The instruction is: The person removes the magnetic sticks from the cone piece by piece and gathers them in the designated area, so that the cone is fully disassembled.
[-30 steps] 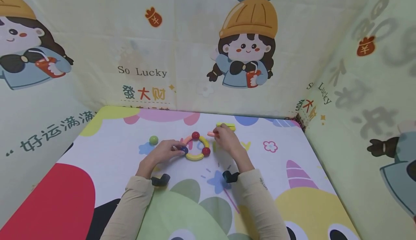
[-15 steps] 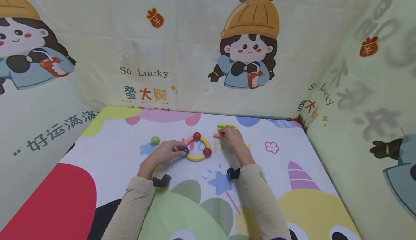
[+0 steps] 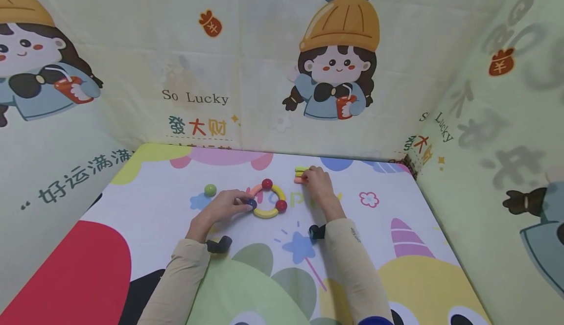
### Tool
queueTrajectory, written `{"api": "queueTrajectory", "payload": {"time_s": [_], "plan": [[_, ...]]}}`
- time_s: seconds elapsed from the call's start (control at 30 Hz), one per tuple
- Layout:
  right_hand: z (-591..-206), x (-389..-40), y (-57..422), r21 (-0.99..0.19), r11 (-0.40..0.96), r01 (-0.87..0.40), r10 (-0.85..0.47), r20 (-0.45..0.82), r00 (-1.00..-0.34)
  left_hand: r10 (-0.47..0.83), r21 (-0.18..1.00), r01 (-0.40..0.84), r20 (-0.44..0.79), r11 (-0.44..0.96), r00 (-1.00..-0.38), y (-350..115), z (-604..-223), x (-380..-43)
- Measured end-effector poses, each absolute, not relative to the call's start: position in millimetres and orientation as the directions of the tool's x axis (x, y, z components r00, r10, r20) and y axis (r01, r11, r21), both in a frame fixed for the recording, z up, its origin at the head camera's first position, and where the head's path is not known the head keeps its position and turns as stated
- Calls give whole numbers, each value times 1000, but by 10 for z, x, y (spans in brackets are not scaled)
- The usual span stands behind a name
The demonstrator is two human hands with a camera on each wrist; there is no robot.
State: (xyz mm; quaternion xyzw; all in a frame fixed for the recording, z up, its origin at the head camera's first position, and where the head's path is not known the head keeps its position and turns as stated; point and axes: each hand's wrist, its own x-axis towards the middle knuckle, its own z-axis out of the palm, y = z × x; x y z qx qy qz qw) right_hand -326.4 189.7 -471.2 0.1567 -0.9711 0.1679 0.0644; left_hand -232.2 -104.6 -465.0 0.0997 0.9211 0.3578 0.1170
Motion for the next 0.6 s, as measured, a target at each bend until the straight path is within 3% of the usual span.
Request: {"api": "queueTrajectory", "payload": {"time_s": [0.6], "plan": [[-4676, -3237, 1803, -310, 909, -278, -240, 156, -958, 267, 690, 93, -148, 718, -952, -1056, -4634, -2317]]}}
